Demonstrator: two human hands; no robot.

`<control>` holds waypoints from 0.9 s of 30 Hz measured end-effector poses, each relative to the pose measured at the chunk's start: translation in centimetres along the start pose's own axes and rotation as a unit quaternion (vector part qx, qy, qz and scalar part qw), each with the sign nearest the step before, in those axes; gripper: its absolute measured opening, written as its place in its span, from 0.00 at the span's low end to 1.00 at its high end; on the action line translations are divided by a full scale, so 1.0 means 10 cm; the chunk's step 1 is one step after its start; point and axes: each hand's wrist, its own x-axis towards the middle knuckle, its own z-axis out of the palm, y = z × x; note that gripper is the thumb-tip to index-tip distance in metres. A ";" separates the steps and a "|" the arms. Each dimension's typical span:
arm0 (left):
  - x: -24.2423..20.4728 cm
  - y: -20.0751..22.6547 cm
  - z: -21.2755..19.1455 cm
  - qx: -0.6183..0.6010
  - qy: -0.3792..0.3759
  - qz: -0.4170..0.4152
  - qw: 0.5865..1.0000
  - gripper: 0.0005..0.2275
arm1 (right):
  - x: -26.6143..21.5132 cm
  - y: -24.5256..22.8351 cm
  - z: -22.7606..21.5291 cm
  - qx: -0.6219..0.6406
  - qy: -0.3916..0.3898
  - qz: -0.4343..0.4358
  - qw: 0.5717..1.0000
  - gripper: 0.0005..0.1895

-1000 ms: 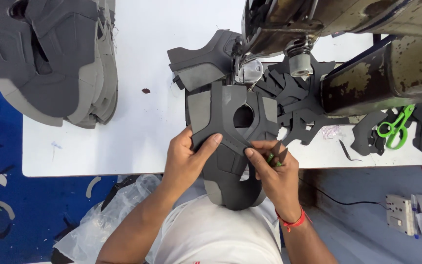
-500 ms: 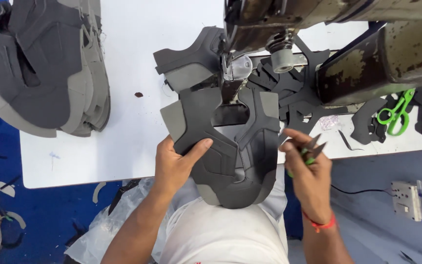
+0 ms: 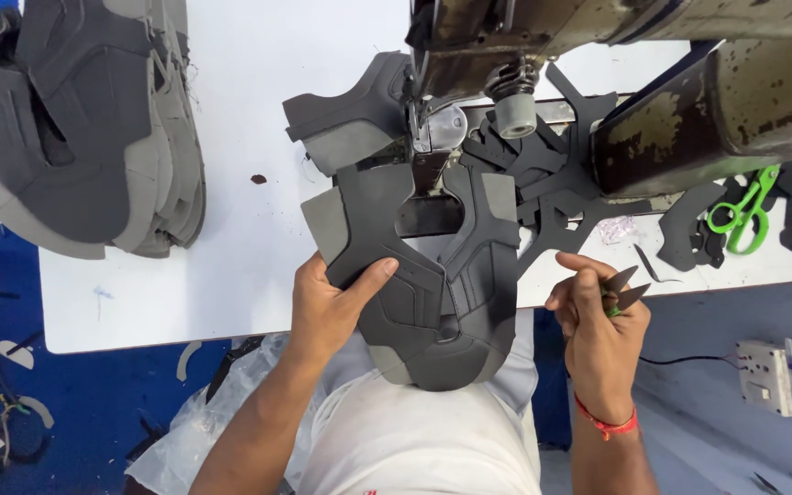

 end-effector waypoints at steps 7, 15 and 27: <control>-0.01 0.04 0.00 0.013 -0.005 0.010 1.000 0.11 | 0.00 -0.09 0.14 -0.026 -0.017 -0.012 0.999 0.12; 0.00 0.04 -0.02 0.027 -0.009 -0.020 0.999 0.13 | 0.01 -0.10 0.20 -0.080 -0.036 0.019 0.996 0.11; -0.01 0.04 -0.07 0.019 -0.018 -0.001 1.000 0.11 | 0.07 -0.23 0.26 -0.100 -0.020 0.022 0.995 0.10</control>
